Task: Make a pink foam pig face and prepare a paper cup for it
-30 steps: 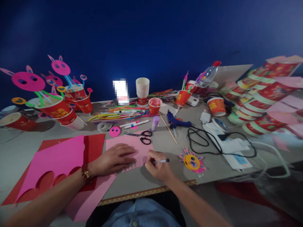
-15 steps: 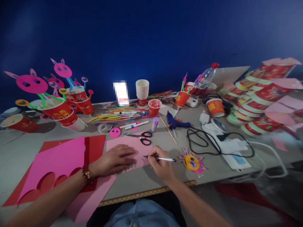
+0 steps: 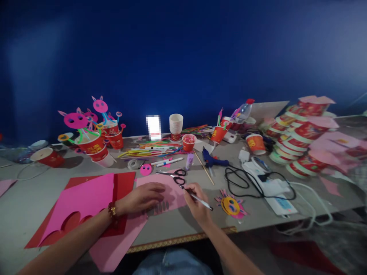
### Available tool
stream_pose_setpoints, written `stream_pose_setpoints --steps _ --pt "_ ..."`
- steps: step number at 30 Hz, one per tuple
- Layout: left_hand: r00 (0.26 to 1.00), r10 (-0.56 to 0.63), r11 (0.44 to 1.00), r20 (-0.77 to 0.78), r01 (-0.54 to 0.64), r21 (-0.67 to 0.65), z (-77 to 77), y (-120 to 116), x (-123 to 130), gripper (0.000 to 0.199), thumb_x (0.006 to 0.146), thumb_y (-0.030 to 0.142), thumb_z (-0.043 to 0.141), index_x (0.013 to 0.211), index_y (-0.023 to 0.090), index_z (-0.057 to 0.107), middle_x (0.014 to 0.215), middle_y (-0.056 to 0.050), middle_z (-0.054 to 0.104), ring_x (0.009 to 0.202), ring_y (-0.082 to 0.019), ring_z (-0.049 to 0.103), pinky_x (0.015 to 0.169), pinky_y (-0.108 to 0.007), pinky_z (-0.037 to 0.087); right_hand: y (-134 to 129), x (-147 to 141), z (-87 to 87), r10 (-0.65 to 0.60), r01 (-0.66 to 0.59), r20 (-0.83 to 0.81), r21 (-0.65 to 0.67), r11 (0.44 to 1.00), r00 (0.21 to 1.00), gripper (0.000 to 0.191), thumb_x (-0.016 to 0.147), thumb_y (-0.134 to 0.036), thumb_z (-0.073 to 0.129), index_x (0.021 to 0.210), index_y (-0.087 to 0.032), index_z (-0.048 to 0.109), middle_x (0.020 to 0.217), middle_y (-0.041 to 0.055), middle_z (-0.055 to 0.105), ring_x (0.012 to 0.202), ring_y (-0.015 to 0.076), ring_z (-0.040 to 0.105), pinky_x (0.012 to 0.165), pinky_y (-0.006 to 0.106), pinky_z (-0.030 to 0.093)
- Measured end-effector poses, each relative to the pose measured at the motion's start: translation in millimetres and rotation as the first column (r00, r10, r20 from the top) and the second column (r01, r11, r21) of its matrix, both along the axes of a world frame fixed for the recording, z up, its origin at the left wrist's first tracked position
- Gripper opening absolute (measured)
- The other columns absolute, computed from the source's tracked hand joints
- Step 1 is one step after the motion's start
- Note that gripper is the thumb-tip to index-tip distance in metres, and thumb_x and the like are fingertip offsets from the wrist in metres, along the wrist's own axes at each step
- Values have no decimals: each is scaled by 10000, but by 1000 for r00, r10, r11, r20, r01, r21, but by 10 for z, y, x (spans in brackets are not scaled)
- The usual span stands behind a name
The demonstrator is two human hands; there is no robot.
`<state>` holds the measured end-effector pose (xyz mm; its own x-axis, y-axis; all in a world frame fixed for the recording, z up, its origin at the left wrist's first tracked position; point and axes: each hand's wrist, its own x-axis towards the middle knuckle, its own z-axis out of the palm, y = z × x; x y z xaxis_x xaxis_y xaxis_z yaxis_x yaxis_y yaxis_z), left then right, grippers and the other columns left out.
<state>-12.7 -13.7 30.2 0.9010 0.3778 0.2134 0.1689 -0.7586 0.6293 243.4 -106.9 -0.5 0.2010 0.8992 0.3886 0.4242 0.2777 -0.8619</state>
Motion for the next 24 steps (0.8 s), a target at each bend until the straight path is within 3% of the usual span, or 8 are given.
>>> stream_pose_setpoints --steps 5,9,11,15,17,20,24 --pt "986 159 987 49 -160 2 265 203 -203 215 965 304 515 1021 208 698 1140 -89 685 1099 -194 611 964 -321 490 10 0 41 29 -29 22 -9 1000 999 89 892 -296 596 911 -215 627 747 17 649 626 165 610 578 246 490" --pt "907 422 898 -6 -417 141 395 408 -427 197 961 277 505 931 200 684 994 -63 695 950 -186 627 880 -323 500 13 -24 166 99 -98 16 -66 993 995 114 899 -307 587 937 -219 649 788 27 677 679 182 644 620 255 507" --pt "864 502 849 -22 -488 205 394 484 -464 193 959 249 493 943 189 676 967 -69 683 923 -190 620 855 -326 497 17 -61 242 142 -143 -20 -112 983 990 142 910 -326 571 964 -220 649 799 31 692 704 191 657 637 261 514" --pt "829 553 808 -87 -508 298 381 635 -390 169 932 206 522 938 204 691 1004 -65 669 978 -198 605 901 -328 466 29 -157 341 230 -249 -134 -145 958 964 202 939 -358 519 1015 -214 638 815 42 710 747 198 670 674 268 521" --pt "777 617 760 -125 -547 350 385 737 -345 183 930 197 508 930 197 691 1004 -74 661 992 -211 600 911 -342 452 25 -186 347 252 -275 -160 -140 951 954 219 946 -367 506 1042 -214 629 808 42 710 744 196 672 663 262 517" --pt "670 717 678 -192 -604 419 365 877 -304 178 916 213 517 876 169 685 956 -95 654 944 -231 614 844 -344 467 -2 -182 323 257 -275 -132 -146 950 957 217 947 -377 508 1046 -222 623 770 34 703 720 197 671 638 255 512" --pt "596 761 634 -256 -601 487 272 932 -235 141 861 239 592 802 154 689 948 -122 656 940 -265 617 804 -354 470 -46 -139 306 235 -245 -85 -134 960 968 211 944 -387 512 1038 -231 619 740 25 696 682 197 664 608 251 504"
